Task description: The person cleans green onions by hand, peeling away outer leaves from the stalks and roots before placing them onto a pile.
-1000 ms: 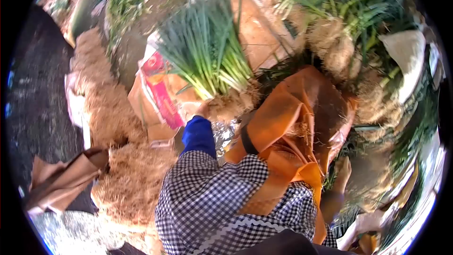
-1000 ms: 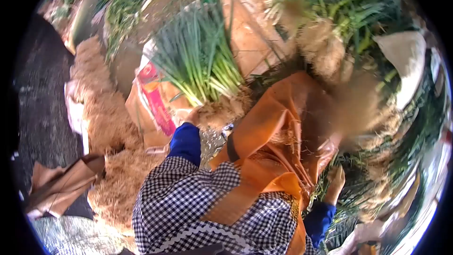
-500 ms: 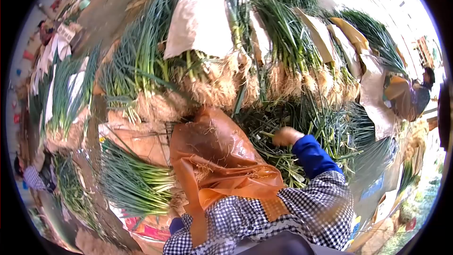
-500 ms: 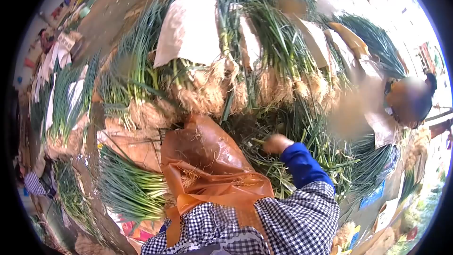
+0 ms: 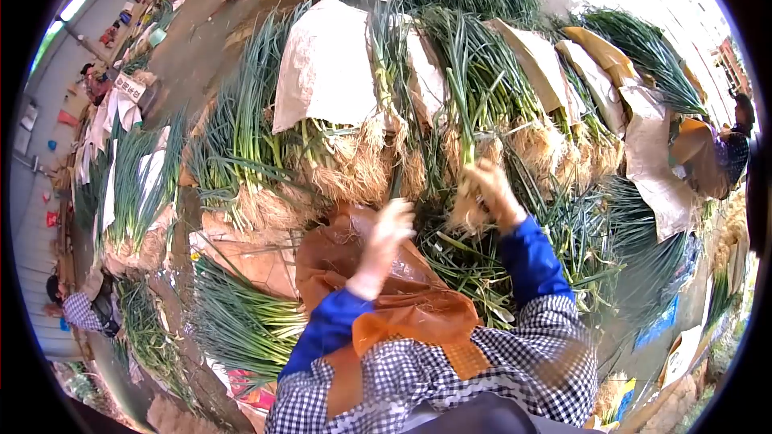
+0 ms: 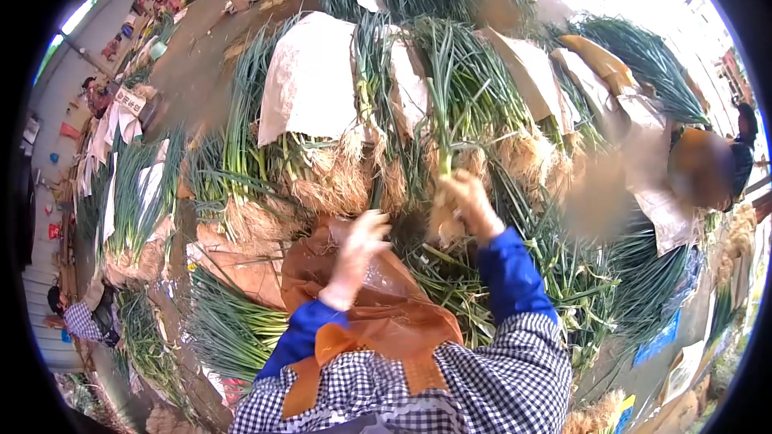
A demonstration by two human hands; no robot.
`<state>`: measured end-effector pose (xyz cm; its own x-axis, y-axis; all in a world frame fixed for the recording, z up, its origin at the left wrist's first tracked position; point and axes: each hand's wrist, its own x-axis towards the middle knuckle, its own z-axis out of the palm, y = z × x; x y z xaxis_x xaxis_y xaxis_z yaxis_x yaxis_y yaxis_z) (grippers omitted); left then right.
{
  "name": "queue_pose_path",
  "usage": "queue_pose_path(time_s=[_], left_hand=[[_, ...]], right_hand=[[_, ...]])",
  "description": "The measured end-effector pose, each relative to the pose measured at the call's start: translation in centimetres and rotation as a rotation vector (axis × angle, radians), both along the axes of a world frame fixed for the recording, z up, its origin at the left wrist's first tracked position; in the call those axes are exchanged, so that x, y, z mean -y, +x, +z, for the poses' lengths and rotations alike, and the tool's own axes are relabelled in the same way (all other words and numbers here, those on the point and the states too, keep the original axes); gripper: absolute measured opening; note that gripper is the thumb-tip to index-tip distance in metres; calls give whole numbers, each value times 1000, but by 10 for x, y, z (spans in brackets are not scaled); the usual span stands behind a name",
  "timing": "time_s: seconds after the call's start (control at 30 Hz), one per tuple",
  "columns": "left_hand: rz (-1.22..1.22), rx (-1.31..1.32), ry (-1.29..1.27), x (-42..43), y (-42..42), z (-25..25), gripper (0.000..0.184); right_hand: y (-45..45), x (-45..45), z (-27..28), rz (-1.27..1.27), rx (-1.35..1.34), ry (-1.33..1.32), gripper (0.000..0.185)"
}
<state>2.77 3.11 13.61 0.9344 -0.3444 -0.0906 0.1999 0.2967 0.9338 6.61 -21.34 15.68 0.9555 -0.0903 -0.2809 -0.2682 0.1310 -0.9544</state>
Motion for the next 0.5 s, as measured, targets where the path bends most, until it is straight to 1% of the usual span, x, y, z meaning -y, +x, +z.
queue_pose_path(time_s=[0.07, 0.13, 0.17, 0.2, 0.23, 0.27, 0.3, 0.33, 0.4, 0.43, 0.47, 0.5], left_hand=[[-175, -206, 48, 54, -9, -48, 45], [-285, -227, 231, 75, -16, -85, 40], [-181, -139, 227, 78, -25, -133, 34], [-185, -149, 232, 75, -28, -120, 34], [-184, -74, 514, 71, -30, -91, 33], [-178, 5, 792, 69, -30, -75, 32], [-158, -193, 596, 71, -29, -74, 31], [-108, -275, 482, 72, -28, -92, 31], [-5, -95, 446, 74, -28, -123, 27], [-1, -100, 447, 77, -28, -124, 27], [59, -178, 253, 79, -25, -126, 25], [118, -259, 59, 78, -25, -127, 23]], right_hand=[[-30, -21, -46, -16, -10, 272, 19], [-49, -25, -67, 28, -154, 220, 16], [-49, -26, -78, 3, -97, 112, 20], [-44, -28, -80, 18, -55, -480, 29], [-41, -29, -79, 28, -5, -727, 33], [-39, -31, -77, 43, 51, -976, 37], [-39, -34, -81, 17, 121, -1116, 37], [-41, -40, -82, -13, 198, -1217, 36], [-57, -43, -78, 97, 232, -1276, 36], [-69, -43, -80, 67, 299, -1164, 35], [-86, -40, -79, 86, 342, -1097, 31], [-105, -31, -67, 63, 442, -966, 27]])
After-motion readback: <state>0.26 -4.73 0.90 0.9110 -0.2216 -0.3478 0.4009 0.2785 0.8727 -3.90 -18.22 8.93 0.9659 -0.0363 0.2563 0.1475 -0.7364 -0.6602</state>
